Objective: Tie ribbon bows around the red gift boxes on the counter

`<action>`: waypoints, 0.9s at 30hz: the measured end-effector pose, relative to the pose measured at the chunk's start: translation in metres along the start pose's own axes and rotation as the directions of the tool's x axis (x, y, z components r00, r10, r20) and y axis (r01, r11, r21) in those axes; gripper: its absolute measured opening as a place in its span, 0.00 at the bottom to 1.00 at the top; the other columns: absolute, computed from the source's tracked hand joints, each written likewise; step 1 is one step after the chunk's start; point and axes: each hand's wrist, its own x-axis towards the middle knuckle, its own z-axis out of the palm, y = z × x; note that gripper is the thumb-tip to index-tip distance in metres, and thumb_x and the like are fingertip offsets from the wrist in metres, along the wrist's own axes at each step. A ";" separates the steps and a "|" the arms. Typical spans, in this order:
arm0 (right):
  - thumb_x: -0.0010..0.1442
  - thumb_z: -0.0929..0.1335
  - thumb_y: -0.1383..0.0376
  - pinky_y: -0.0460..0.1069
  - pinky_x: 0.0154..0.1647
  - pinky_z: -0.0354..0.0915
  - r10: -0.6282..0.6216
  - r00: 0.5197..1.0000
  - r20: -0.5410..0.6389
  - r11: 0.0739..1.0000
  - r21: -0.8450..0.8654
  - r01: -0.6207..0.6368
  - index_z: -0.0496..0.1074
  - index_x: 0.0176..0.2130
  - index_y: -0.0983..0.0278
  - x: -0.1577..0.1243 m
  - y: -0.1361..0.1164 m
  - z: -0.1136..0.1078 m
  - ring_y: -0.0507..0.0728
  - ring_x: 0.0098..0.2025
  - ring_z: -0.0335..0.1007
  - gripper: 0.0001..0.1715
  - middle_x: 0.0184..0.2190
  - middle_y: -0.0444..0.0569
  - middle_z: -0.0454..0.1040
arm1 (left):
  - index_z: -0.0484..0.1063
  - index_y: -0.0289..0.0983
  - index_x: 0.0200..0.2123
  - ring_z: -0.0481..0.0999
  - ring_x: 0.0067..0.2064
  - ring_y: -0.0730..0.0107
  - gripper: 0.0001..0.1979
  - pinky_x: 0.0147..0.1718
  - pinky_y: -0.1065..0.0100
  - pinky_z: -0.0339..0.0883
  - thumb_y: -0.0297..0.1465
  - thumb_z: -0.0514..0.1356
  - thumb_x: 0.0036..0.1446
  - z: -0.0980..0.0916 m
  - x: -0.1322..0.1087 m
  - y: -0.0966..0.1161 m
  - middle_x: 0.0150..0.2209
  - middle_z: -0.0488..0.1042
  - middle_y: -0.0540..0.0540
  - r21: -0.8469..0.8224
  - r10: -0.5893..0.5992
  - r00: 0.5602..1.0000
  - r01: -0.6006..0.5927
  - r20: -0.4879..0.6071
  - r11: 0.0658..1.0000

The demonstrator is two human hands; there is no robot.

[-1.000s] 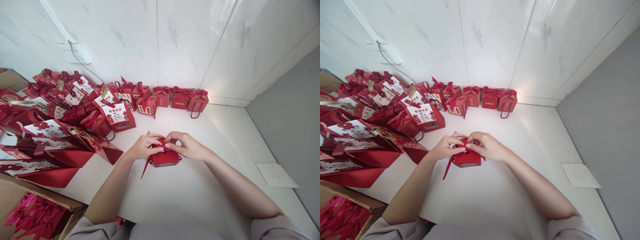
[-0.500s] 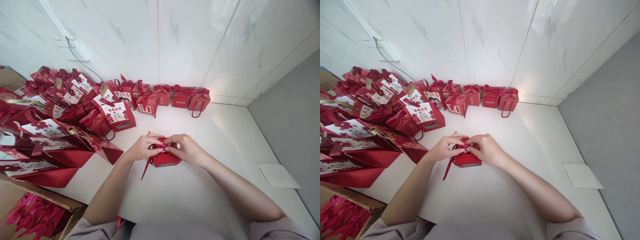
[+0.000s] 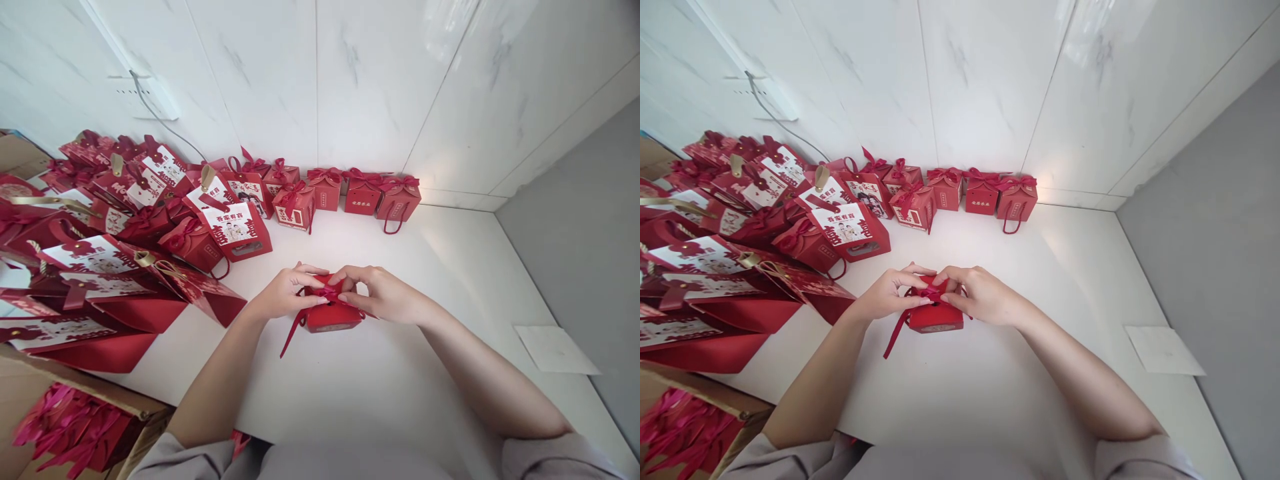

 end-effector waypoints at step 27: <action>0.60 0.65 0.46 0.49 0.36 0.62 0.190 0.931 0.311 0.961 0.137 -0.242 0.72 0.33 0.64 0.002 0.015 -0.021 0.54 0.33 0.69 0.24 0.29 0.46 0.74 | 0.76 0.37 0.24 0.69 0.33 0.70 0.20 0.33 0.72 0.60 0.47 0.60 0.55 -0.042 -0.022 0.001 0.32 0.70 0.49 0.278 -0.305 0.937 0.251 0.171 0.927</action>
